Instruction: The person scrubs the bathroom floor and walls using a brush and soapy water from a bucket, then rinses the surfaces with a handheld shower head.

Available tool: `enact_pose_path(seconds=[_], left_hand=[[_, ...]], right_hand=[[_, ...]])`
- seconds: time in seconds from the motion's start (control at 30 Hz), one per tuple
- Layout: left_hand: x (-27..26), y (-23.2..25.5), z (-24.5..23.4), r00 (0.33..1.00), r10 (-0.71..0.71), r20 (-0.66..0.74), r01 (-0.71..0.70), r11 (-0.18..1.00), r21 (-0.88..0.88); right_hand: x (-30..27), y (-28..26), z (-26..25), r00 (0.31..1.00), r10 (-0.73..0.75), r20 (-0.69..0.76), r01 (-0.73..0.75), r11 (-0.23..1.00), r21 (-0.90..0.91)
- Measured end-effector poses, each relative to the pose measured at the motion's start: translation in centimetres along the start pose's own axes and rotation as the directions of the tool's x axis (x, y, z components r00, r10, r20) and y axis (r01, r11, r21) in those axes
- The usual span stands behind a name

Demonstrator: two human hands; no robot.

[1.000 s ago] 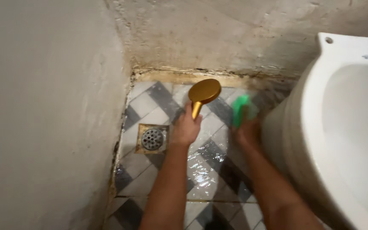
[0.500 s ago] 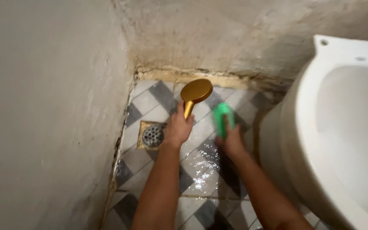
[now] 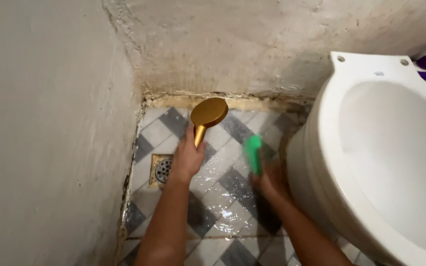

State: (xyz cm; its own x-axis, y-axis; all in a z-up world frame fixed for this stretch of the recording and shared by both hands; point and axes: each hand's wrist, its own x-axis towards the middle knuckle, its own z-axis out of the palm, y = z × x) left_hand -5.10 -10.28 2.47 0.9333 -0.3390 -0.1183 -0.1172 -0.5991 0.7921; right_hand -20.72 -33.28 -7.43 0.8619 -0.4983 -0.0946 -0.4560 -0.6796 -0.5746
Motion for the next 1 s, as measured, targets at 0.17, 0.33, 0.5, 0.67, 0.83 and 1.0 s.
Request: enact_pose_path(seconds=[0.17, 0.33, 0.5, 0.67, 0.83, 1.0], left_hand=[[-0.5, 0.3, 0.0, 0.996, -0.064, 0.059, 0.059, 0.995, 0.078], [-0.6, 0.5, -0.3, 0.995, -0.051, 0.083, 0.042, 0.994, 0.101], [-0.7, -0.8, -0.8, 0.998, -0.007, 0.056, 0.0, 0.992, 0.129], [-0.6, -1.2, -1.4, 0.997, -0.048, 0.063, 0.039, 0.989, 0.143], [-1.1, -1.7, -2.3, 0.999, -0.023, 0.029, 0.019, 0.992, 0.127], [-1.3, -2.3, -2.7, 0.997, -0.061, 0.047, 0.053, 0.987, 0.15]], right_hand=[[-0.9, -0.7, -0.2, 0.997, 0.075, -0.015, -0.076, 0.988, -0.132], [-4.7, -0.5, -0.9, 0.979, -0.096, 0.18, 0.075, 0.99, 0.121], [-2.9, 0.2, -4.4, 0.988, 0.151, 0.038, -0.147, 0.984, -0.102], [-9.2, -3.0, -0.4, 0.928, -0.283, 0.244, 0.335, 0.919, -0.209], [-5.9, -1.9, -3.0, 0.932, 0.028, 0.362, -0.24, 0.796, 0.555], [-6.1, -3.9, 0.1, 0.988, -0.055, 0.146, 0.074, 0.989, -0.131]])
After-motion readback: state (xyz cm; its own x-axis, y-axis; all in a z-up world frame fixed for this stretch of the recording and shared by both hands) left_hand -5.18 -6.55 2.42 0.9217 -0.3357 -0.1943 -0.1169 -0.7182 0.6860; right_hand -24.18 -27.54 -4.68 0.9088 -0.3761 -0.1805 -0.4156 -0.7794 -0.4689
